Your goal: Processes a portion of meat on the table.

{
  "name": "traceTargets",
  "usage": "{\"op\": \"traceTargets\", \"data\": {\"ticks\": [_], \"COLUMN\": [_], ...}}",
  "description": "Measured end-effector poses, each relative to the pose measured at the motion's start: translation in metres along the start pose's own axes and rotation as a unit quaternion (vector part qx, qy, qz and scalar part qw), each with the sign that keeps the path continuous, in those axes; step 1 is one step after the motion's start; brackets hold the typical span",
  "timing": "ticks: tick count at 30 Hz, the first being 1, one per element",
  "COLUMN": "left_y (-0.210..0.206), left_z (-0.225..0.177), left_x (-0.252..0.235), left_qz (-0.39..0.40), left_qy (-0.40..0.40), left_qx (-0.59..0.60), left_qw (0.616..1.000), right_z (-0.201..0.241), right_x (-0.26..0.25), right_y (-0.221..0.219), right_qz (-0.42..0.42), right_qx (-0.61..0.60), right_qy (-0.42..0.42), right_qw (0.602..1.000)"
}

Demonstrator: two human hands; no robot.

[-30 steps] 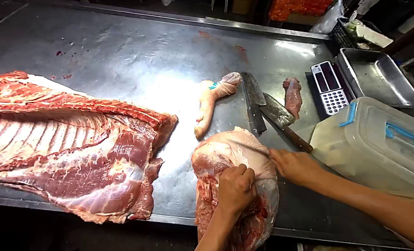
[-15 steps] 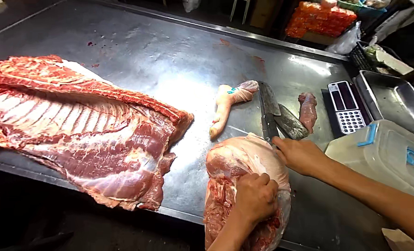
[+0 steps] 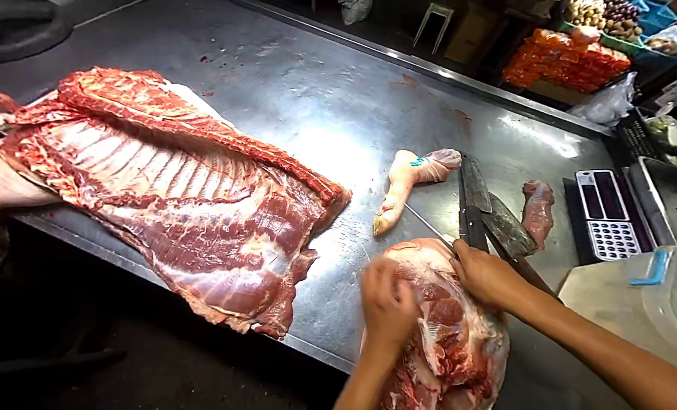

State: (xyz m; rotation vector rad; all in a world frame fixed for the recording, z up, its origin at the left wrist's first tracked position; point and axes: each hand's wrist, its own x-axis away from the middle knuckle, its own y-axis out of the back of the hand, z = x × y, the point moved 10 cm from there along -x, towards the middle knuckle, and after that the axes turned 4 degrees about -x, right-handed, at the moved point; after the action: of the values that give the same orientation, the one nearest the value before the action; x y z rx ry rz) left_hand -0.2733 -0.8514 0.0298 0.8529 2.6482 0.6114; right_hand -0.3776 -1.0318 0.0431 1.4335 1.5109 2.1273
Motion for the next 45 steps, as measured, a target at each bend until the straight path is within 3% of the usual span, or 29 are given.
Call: {"op": "traceTargets", "data": {"ticks": [2, 4, 6, 9, 13, 15, 20, 23, 26, 31, 37, 42, 45], "left_y": [-0.025, -0.051, -0.052, -0.039, -0.032, -0.031, -0.037, -0.044, -0.04, -0.041, -0.055, -0.058, -0.061], "left_z": [0.061, 0.072, 0.061, 0.035, -0.001, -0.004, 0.007, 0.018, 0.023, 0.023, 0.014, 0.007, 0.012], "left_x": [-0.037, -0.051, -0.047, -0.034, -0.013, -0.009, -0.019, -0.027, -0.025, -0.007, -0.01, -0.009, -0.017], "left_qz": [0.135, 0.219, 0.193, 0.088, -0.031, -0.06, -0.005, 0.063, 0.059, 0.045, 0.101, 0.118, 0.139], "left_qy": [0.153, 0.177, 0.133, 0.03, -0.097, -0.115, -0.095, -0.089, -0.108, -0.113, -0.128, -0.135, -0.136], "left_qx": [0.09, 0.152, 0.138, 0.111, 0.049, 0.034, 0.033, 0.053, 0.101, 0.16, 0.178, 0.191, 0.187], "left_qw": [0.975, 0.947, 0.962, 0.99, 0.994, 0.991, 0.995, 0.993, 0.987, 0.98, 0.97, 0.965, 0.963], "right_z": [0.001, 0.001, 0.001, 0.01, 0.045, 0.064, 0.074, 0.034, 0.009, 0.092, 0.031, 0.078, 0.027], "right_x": [-0.002, -0.004, 0.003, 0.034, 0.086, 0.098, 0.104, 0.101, 0.107, 0.096, 0.092, 0.088, 0.09], "right_y": [0.003, 0.008, 0.011, 0.02, 0.013, 0.0, -0.01, 0.016, 0.043, 0.01, 0.031, 0.015, 0.023], "right_qz": [-0.017, -0.035, -0.057, -0.062, -0.009, 0.02, 0.042, 0.022, 0.013, 0.103, 0.083, 0.134, 0.087], "right_qx": [-0.017, -0.025, -0.028, -0.019, 0.067, 0.088, 0.099, 0.069, 0.081, 0.071, 0.092, 0.074, 0.072], "right_qy": [0.003, -0.001, -0.009, -0.03, -0.04, -0.05, -0.111, -0.197, -0.264, -0.218, -0.323, -0.269, -0.319], "right_qw": [1.0, 0.999, 0.998, 0.997, 0.997, 0.995, 0.988, 0.978, 0.961, 0.968, 0.938, 0.951, 0.941]}}
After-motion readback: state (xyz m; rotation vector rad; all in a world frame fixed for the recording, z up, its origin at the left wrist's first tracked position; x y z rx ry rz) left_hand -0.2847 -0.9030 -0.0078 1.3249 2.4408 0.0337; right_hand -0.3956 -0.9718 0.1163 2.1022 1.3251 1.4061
